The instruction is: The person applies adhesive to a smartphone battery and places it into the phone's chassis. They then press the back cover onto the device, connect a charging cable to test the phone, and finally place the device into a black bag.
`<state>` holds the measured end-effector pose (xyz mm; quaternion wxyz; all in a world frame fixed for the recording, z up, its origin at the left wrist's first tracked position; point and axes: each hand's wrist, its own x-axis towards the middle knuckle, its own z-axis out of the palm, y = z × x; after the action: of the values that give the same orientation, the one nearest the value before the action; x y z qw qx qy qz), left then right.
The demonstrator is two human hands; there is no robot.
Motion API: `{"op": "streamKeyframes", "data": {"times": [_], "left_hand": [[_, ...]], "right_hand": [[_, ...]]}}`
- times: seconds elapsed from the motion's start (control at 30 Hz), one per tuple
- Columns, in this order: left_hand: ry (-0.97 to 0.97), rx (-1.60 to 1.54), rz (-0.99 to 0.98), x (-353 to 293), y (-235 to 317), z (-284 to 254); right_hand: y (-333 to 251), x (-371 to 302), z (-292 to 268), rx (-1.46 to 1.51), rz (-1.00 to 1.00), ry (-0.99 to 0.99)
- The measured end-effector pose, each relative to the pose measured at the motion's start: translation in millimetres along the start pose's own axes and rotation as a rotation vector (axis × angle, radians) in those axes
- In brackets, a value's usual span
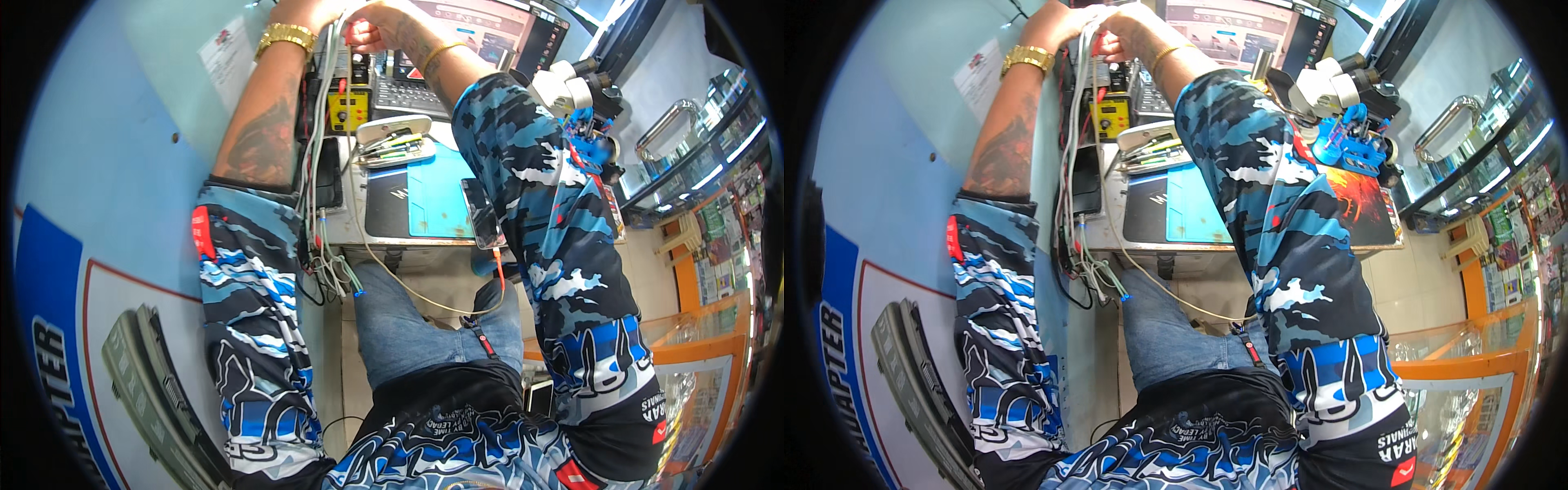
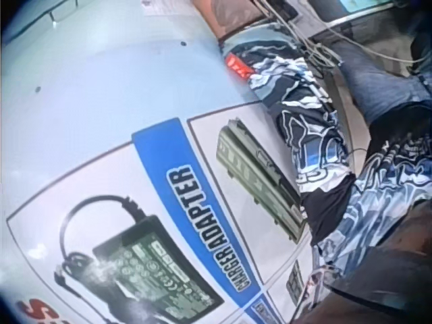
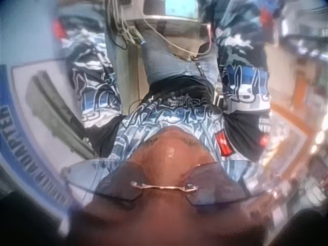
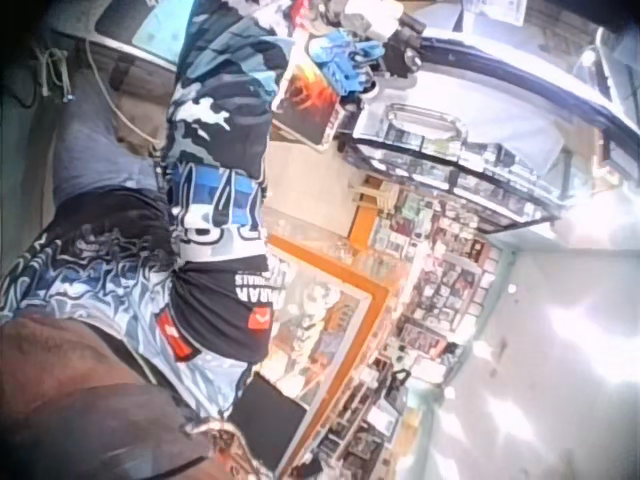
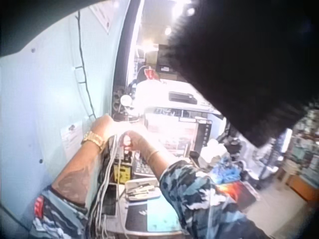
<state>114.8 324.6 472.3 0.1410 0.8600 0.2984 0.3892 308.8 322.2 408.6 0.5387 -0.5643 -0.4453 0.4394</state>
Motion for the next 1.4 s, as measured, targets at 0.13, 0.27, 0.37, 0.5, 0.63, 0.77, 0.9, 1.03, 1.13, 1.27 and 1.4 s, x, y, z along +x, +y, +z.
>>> {"op": "streamKeyframes", "data": {"times": [0.13, 0.27, 0.37, 0.5, 0.63, 0.77, 0.9, 1.03, 1.13, 1.27, 1.4], "left_hand": [[-0.103, -0.077, -0.098, 17.6, -41.2, -6.0], [-0.116, -0.161, -0.015, 33.4, 16.9, 25.3], [-0.102, -0.151, 0.061, 18.2, -11.2, 2.2], [-0.028, 0.091, -0.114, 5.3, -3.5, -20.2], [-0.015, 0.062, -0.110, 9.1, 16.6, -10.8], [-0.051, -0.001, -0.111, 14.9, 23.0, -5.5], [-0.062, 0.238, -0.096, 29.6, -8.9, -3.3], [-0.141, 0.198, -0.121, 38.6, -12.3, -2.3], [-0.137, 0.173, -0.117, 44.0, -11.7, -0.5], [-0.032, 0.189, -0.110, 25.2, 1.1, -0.9], [-0.099, 0.155, -0.157, 30.4, -1.6, -7.2]], "right_hand": [[7.7, 23.8, 36.0, 0.108, 0.023, -0.098], [35.0, 79.8, -103.9, 0.564, 0.148, -0.599], [42.2, 79.9, -32.9, 0.437, 0.083, -0.334], [2.5, 27.8, 37.0, 0.206, -0.035, 0.076], [-1.3, 18.1, 21.8, 0.140, -0.084, 0.136], [1.6, 5.7, 12.8, 0.141, -0.159, 0.097], [-27.4, -56.4, 46.3, 0.276, -0.109, 0.124], [-30.3, -66.6, 56.6, 0.241, -0.158, 0.210], [-31.8, -76.0, 63.3, 0.236, -0.217, 0.280], [-29.7, -72.1, 51.2, 0.270, -0.143, 0.206], [-32.7, -78.1, 67.6, 0.350, -0.216, 0.208]]}}
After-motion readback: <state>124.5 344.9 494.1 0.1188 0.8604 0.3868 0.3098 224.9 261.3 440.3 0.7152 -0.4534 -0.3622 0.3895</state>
